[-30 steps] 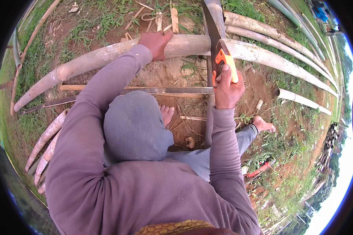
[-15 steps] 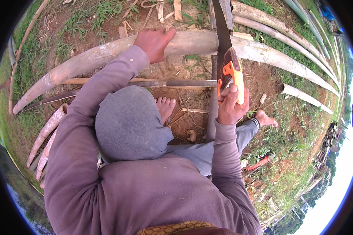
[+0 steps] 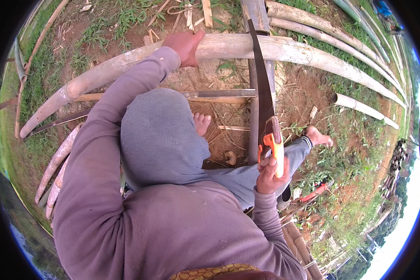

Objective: The person sits on the ground and uses a hand saw to cut long bamboo poles into shorter sections. They position the bamboo on a makeshift stand, saw through it, and then move the cut pieces aside.

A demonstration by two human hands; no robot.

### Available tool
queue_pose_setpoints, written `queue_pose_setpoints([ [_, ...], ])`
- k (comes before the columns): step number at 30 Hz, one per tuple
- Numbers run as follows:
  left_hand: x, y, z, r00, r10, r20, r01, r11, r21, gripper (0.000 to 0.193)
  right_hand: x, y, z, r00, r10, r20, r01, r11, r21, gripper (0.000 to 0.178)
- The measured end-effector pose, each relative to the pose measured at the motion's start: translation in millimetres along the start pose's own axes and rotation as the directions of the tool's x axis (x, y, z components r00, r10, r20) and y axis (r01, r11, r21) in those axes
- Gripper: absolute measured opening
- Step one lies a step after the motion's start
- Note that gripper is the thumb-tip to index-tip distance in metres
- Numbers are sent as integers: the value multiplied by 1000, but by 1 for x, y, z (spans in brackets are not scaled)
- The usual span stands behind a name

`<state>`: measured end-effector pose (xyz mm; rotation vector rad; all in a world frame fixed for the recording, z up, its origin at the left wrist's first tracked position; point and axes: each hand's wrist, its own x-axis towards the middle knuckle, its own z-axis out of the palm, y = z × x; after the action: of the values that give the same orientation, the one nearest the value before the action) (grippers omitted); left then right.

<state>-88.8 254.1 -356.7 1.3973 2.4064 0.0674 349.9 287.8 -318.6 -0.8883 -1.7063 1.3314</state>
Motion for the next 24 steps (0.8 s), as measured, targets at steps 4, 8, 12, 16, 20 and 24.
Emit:
queue_pose_setpoints([
  [4, -2, 4, 4, 997, 14, -75, -13, 1000, 17, 79, 158, 1, 103, 990, 126, 65, -127, 992, 20, 22],
  [8, -6, -2, -4, 999, -1, -45, 2, 1000, 15, 84, 161, 32, 117, 998, 29, 54, -26, 998, -55, 19],
  [12, -22, 7, 9, 995, 16, -103, -14, 1000, 21, 87, 124, 37, 100, 997, 65, 45, -69, 993, 95, 19],
  [16, -13, 8, 7, 998, 25, -60, -24, 1000, 15, 86, 126, 53, 96, 998, -54, 23, 53, 998, 37, 26],
  [20, -10, 3, 1, 1000, 13, 27, -13, 1000, -10, 83, 111, 62, 90, 999, -41, 15, 41, 998, 51, 28],
  [24, -6, -11, -2, 999, 14, 50, -13, 1000, -16, 85, 38, -7, 30, 989, 140, 50, -139, 990, -16, 28],
])
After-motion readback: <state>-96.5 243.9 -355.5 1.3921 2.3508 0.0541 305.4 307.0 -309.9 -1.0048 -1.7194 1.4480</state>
